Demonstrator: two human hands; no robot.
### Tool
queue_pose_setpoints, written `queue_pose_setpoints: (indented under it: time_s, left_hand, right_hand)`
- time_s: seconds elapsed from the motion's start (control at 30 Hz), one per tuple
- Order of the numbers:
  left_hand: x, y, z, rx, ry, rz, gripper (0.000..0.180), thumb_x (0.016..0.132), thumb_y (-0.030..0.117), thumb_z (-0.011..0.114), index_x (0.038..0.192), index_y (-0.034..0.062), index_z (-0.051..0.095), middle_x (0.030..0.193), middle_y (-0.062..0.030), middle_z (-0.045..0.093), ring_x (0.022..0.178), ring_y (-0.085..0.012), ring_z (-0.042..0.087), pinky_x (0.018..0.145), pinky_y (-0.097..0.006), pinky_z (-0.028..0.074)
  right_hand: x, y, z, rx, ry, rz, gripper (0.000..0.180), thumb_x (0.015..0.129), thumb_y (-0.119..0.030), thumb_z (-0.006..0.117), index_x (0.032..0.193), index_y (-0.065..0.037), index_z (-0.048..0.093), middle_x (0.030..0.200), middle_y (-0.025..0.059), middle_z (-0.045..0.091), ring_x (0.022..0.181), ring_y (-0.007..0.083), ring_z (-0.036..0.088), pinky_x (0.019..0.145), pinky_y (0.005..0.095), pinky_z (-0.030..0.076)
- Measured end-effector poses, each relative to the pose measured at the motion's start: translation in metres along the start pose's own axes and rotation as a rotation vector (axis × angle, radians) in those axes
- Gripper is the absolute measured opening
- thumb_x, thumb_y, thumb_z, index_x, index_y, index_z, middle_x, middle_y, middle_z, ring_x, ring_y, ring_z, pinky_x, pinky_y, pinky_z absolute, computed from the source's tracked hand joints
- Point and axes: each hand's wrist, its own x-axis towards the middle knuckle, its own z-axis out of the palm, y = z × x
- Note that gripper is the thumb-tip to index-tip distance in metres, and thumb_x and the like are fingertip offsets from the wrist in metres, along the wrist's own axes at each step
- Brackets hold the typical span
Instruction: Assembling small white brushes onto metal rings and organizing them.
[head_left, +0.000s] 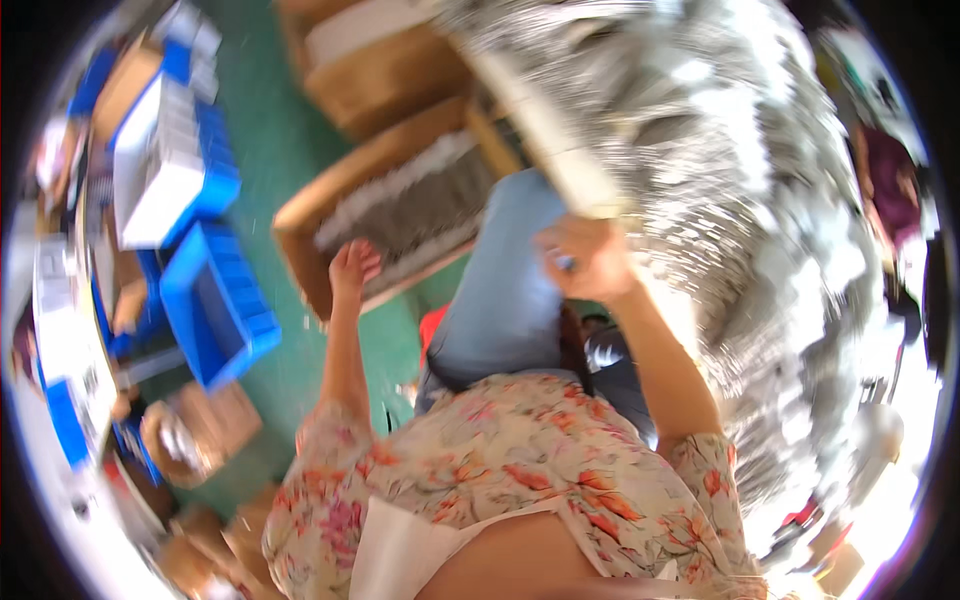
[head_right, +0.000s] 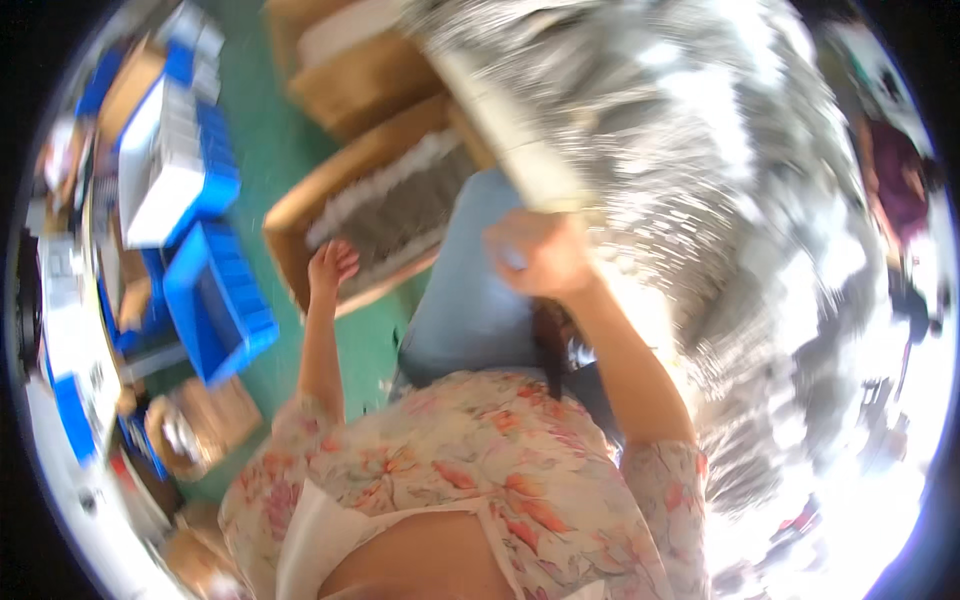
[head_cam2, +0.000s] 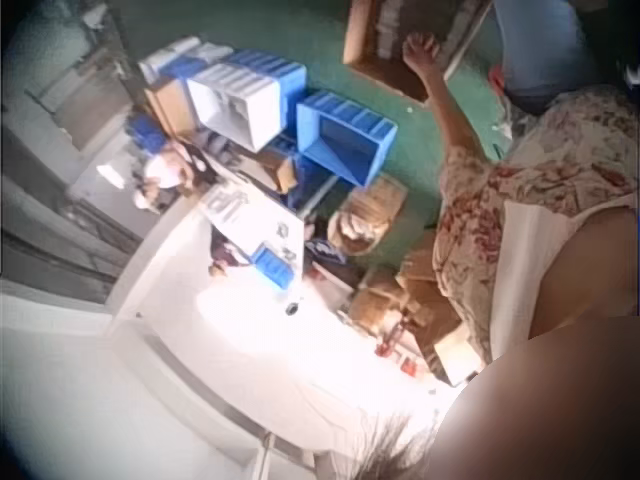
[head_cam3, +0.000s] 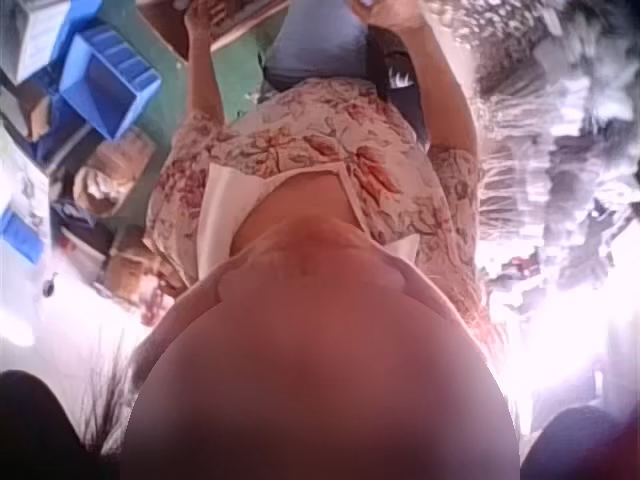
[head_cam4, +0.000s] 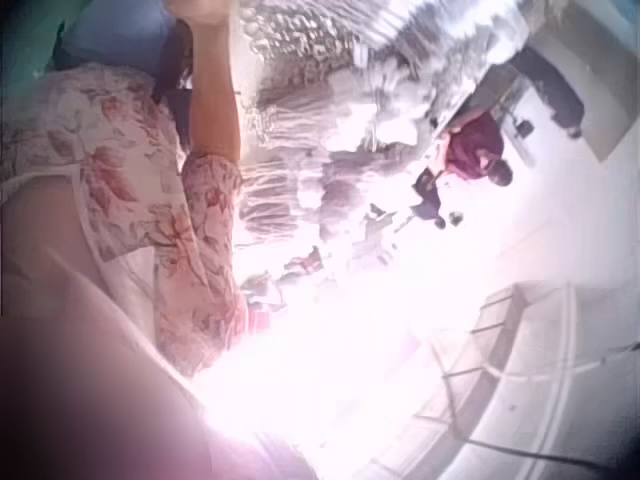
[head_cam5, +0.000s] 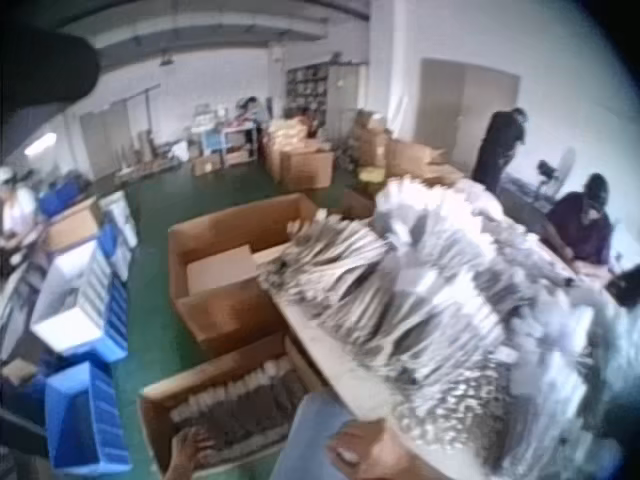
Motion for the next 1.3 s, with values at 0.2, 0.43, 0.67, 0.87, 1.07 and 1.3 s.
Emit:
queue_pose_setpoints:
  time_s: [0.2,0.43,0.67,0.87,1.07,1.3]
  left_hand:
    - [-0.081,0.206,0.161,0.212,-0.21,0.751,0.034,0.093,0.027,0.044,0.102,-0.0024,0.057,0.096,-0.0108,0.062,0.08,-0.017,0.061,0.071,-0.03,0.051]
    - [-0.098,0.334,0.439,0.607,-0.822,1.106,0.026,0.091,0.021,0.048,0.103,0.0006,0.059,0.09,-0.0073,0.064,0.079,-0.0134,0.061,0.07,-0.025,0.048]
    - [0.033,0.315,0.588,1.394,-0.377,1.246,0.03,0.08,0.035,0.059,0.09,0.0067,0.062,0.087,-0.013,0.065,0.082,-0.0293,0.062,0.07,-0.038,0.048]
    - [0.051,0.3,0.603,1.277,-0.22,1.466,0.023,0.078,0.031,0.059,0.085,0.0091,0.06,0.082,-0.013,0.063,0.078,-0.0327,0.06,0.068,-0.04,0.046]
    - [0.025,0.323,0.59,0.976,-0.18,1.57,0.018,0.082,0.026,0.053,0.088,0.0105,0.059,0.087,-0.0132,0.063,0.081,-0.0341,0.059,0.07,-0.041,0.045]
    - [-0.09,0.296,0.637,0.602,-0.918,1.27,0.021,0.089,0.024,0.048,0.098,0.0062,0.056,0.08,-0.0068,0.061,0.07,-0.0165,0.059,0.066,-0.032,0.046]
  right_hand:
    - [-0.045,-0.041,-0.05,-0.003,0.161,-0.118,0.009,0.061,-0.005,0.061,0.068,-0.008,0.056,0.061,0.0047,0.051,0.053,0.0193,0.055,0.046,0.031,0.045]
    - [-0.126,-0.057,-0.179,-0.234,0.542,0.242,0.013,0.062,-0.004,0.062,0.075,-0.007,0.061,0.062,0.005,0.055,0.053,0.0203,0.056,0.048,0.031,0.048]
    - [-0.209,-0.049,-0.278,-0.546,0.691,0.824,0.005,0.076,-0.004,0.061,0.079,-0.006,0.064,0.072,0.0064,0.062,0.057,0.0161,0.061,0.052,0.026,0.049]
    - [-0.257,0.015,-0.335,-0.593,0.685,1.086,0.015,0.08,-0.018,0.061,0.089,-0.009,0.067,0.078,0.0074,0.066,0.065,0.0171,0.063,0.062,0.0292,0.051]
    - [-0.238,0.09,-0.362,-0.247,0.783,1.204,0.024,0.076,-0.027,0.065,0.09,-0.008,0.068,0.077,0.0069,0.067,0.068,0.0129,0.064,0.065,0.0264,0.05]
    - [-0.218,0.124,-0.374,0.065,0.802,1.269,0.023,0.073,-0.026,0.068,0.079,-0.004,0.068,0.068,0.0037,0.065,0.058,0.0078,0.059,0.054,0.0219,0.049]
